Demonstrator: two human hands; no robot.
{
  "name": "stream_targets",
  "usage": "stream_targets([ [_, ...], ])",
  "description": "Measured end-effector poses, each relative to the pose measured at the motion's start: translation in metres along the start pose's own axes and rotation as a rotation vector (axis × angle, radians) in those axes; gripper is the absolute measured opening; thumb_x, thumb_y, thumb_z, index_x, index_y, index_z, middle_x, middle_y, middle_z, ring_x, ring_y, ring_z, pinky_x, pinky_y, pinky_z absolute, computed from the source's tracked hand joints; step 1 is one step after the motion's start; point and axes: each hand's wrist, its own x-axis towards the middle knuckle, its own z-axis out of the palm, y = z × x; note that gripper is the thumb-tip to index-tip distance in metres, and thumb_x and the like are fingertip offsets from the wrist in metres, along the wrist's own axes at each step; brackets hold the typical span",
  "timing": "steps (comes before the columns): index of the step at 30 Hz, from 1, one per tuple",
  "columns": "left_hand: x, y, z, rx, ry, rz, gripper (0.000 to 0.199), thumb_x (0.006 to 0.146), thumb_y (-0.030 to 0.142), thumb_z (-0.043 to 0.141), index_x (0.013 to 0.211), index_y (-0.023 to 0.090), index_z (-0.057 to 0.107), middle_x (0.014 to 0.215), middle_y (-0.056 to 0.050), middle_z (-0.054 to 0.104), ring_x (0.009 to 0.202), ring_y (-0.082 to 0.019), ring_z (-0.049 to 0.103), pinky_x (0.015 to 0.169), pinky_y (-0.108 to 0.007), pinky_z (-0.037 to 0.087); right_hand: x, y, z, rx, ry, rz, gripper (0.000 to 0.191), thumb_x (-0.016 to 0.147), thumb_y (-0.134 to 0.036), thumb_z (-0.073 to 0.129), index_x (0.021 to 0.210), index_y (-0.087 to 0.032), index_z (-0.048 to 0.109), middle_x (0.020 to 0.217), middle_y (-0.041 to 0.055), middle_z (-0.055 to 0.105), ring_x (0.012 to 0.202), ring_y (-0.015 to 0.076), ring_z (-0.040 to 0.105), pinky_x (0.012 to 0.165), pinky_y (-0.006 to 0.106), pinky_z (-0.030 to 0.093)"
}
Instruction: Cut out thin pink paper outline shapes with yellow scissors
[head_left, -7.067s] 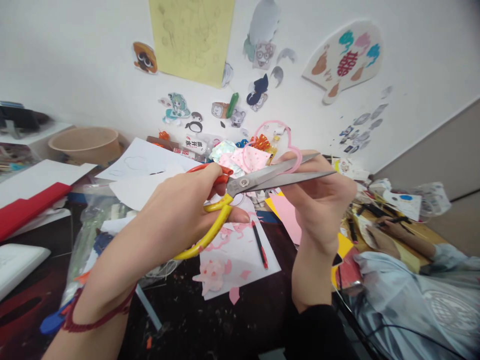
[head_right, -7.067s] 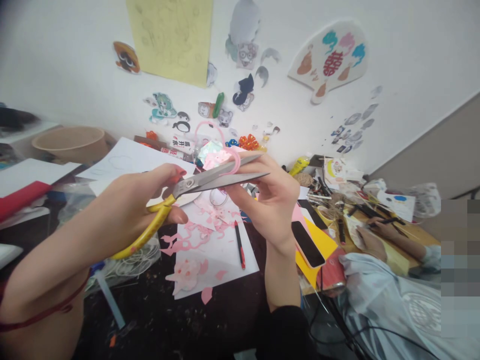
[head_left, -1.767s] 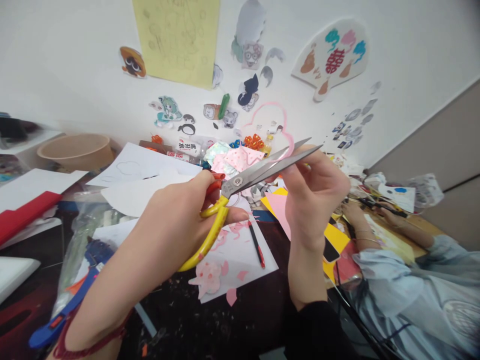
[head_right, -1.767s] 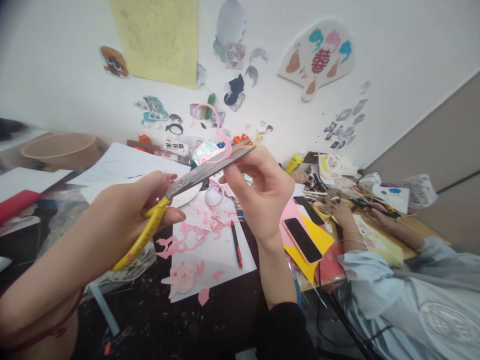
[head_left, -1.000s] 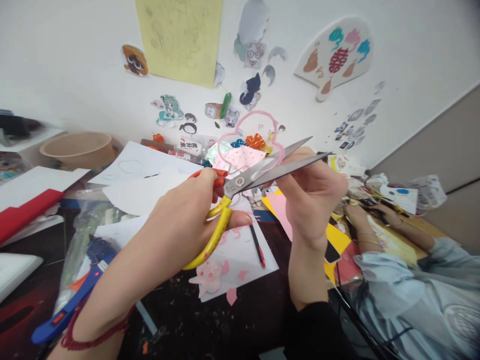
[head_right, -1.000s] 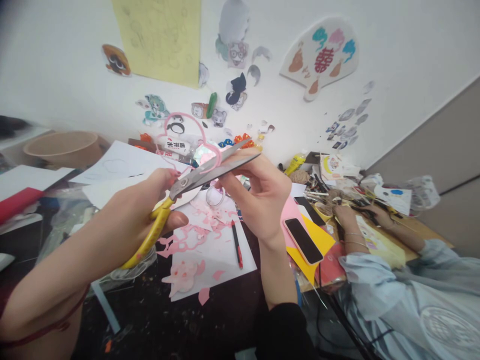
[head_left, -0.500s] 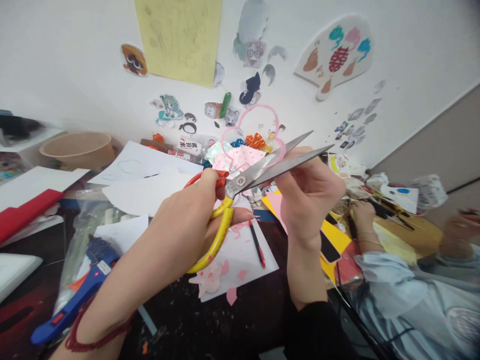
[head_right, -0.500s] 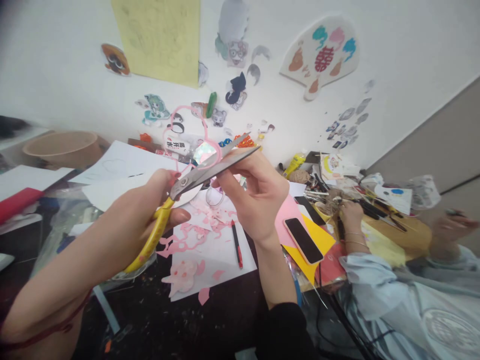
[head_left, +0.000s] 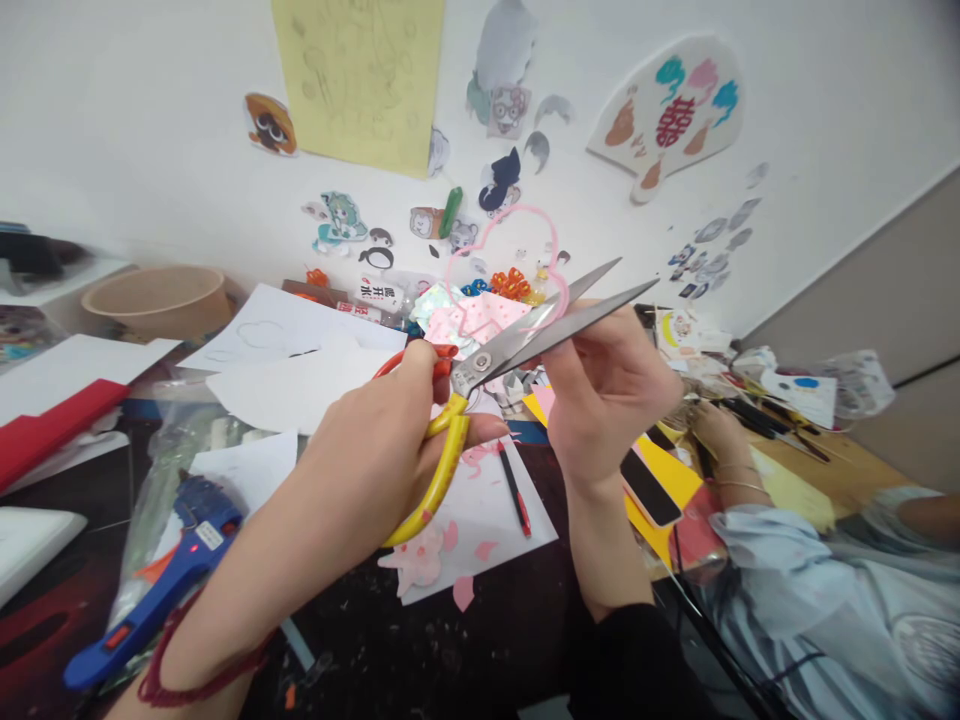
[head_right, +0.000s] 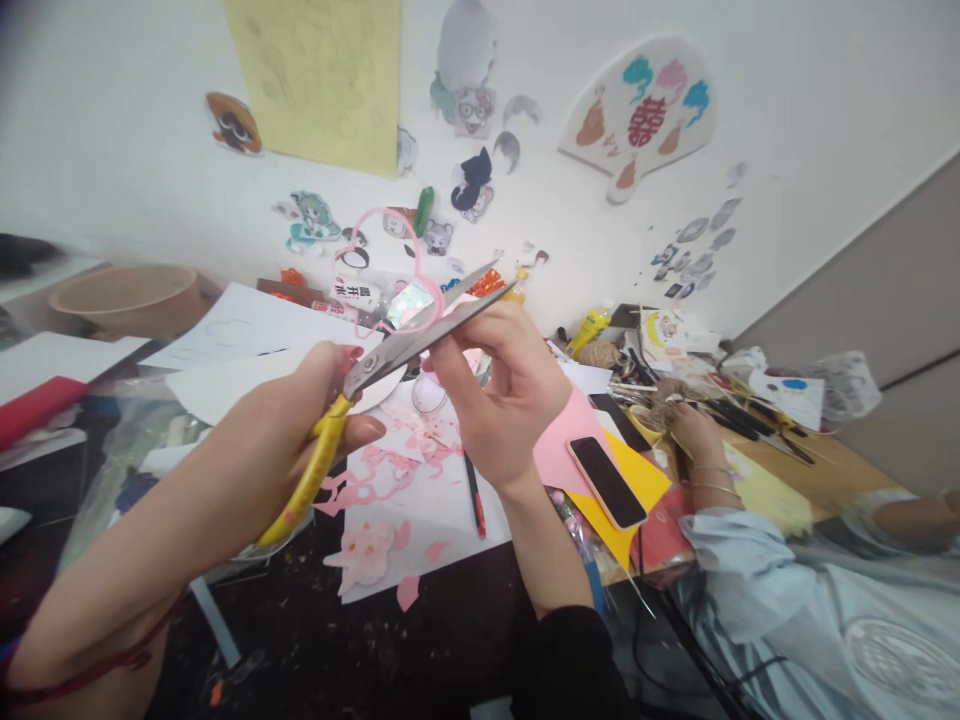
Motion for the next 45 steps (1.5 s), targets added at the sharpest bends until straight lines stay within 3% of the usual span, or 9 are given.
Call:
stream_targets([
  [3,0.0,0.0,-0.001,-0.005,-0.009,-0.021,0.032,0.089,0.05,0.045,0.082,0.027,0.024,0.067,0.003,0.05,0.055,-0.016,0.043,0.056,-0.03,0.031,0.0,0.001,-0.001,0.02,-0.019,0.037,0.014,0.086,-0.01,0.069,0.081,-0.023,0.07,0.078,-0.0016,0.067,0.075,0.0138,0.063,0.067,0.033,0.054],
  [8,0.001,-0.002,-0.004,0.0,0.005,-0.024,0.044,0.084,0.066,0.046,0.082,0.027,0.026,0.07,0.002,0.052,0.055,-0.017,0.043,0.057,-0.032,0.032,0.005,0.003,-0.008,0.083,-0.102,0.138,0.01,0.087,-0.014,0.068,0.088,-0.024,0.071,0.085,-0.0016,0.067,0.077,0.0121,0.065,0.067,0.029,0.059],
  [13,0.002,0.001,-0.005,-0.012,-0.001,-0.053,0.047,0.081,0.071,0.045,0.082,0.027,0.028,0.07,0.0,0.053,0.058,-0.018,0.046,0.057,-0.032,0.033,0.006,0.006,-0.009,0.137,-0.129,0.141,0.015,0.086,-0.01,0.068,0.088,-0.024,0.071,0.084,-0.003,0.066,0.07,0.0095,0.064,0.062,0.026,0.059],
  [19,0.002,0.002,-0.001,-0.05,0.0,-0.056,0.041,0.084,0.063,0.044,0.082,0.027,0.025,0.07,0.001,0.051,0.057,-0.016,0.044,0.055,-0.029,0.03,-0.001,0.008,-0.001,0.214,-0.061,0.133,0.018,0.087,-0.008,0.068,0.087,-0.026,0.071,0.081,-0.0034,0.062,0.065,0.0095,0.062,0.058,0.026,0.057],
  [24,0.002,0.001,0.004,-0.063,0.008,-0.041,0.037,0.086,0.056,0.045,0.081,0.027,0.024,0.071,0.002,0.052,0.055,-0.015,0.043,0.054,-0.028,0.029,-0.002,-0.001,0.001,0.047,-0.026,0.174,0.013,0.089,-0.019,0.07,0.084,-0.03,0.067,0.081,-0.001,0.062,0.071,0.0158,0.063,0.064,0.033,0.057],
  [28,0.001,0.0,0.007,-0.129,0.05,-0.006,0.035,0.088,0.056,0.046,0.082,0.026,0.028,0.072,0.001,0.056,0.057,-0.017,0.05,0.053,-0.028,0.029,-0.001,-0.006,0.002,-0.011,0.01,0.138,0.015,0.089,-0.019,0.069,0.081,-0.03,0.065,0.077,0.0,0.061,0.078,0.0187,0.063,0.074,0.037,0.056],
  [37,-0.002,-0.001,0.008,-0.171,0.05,-0.002,0.037,0.089,0.056,0.048,0.081,0.027,0.027,0.07,0.002,0.062,0.061,-0.019,0.06,0.053,-0.028,0.034,-0.004,-0.007,0.003,-0.105,0.025,0.138,0.012,0.09,-0.021,0.066,0.081,-0.029,0.064,0.081,0.0022,0.062,0.084,0.0208,0.066,0.072,0.039,0.058],
  [45,-0.004,0.0,0.009,-0.148,0.001,0.0,0.034,0.093,0.053,0.042,0.081,0.028,0.023,0.064,0.004,0.054,0.066,-0.021,0.065,0.054,-0.028,0.037,-0.007,0.003,0.007,-0.107,0.082,-0.021,0.014,0.091,-0.014,0.064,0.087,-0.027,0.068,0.084,0.0014,0.065,0.084,0.0192,0.067,0.07,0.038,0.056],
])
